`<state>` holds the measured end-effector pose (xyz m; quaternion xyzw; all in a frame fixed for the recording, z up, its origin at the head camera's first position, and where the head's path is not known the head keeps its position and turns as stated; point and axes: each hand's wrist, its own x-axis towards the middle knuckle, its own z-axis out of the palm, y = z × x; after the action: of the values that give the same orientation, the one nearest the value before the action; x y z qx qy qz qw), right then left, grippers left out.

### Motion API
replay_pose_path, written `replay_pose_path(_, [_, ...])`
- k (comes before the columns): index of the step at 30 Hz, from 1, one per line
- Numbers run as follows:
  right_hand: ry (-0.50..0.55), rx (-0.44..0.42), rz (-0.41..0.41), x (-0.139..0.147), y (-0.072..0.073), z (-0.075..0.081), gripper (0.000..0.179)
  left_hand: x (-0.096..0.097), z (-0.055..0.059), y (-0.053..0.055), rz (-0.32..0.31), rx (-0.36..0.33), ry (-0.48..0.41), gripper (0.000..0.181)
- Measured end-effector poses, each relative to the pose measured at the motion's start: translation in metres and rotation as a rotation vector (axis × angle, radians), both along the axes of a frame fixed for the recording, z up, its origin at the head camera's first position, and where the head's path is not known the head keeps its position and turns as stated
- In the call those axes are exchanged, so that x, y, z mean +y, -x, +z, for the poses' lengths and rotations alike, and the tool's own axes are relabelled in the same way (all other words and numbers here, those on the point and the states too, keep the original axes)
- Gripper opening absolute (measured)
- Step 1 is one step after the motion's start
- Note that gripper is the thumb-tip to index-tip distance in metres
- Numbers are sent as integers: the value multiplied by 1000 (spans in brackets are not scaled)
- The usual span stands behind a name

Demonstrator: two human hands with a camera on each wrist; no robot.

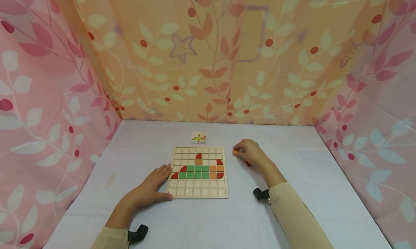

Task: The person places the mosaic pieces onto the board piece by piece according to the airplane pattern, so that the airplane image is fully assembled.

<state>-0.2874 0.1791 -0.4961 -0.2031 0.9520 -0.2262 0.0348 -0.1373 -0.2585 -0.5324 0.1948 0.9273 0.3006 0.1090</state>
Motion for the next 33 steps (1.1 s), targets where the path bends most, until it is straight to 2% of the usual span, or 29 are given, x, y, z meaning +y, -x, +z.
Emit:
replay_pose_path(6, [36,49,-1,-4,-11,10,26,0,1,0,6,-6,10,115])
replay_pose_path(13, [102,139,61,-17,-27,24,24,0,1,0,-3,4,8,114])
replay_pose_path(25, [132,190,133,-44,-53,35,21,2,4,-2,-2,1,2,114])
replay_pose_path(33, [152,184,178,-64,-74,45,23,2,4,-1,-1,1,6,114])
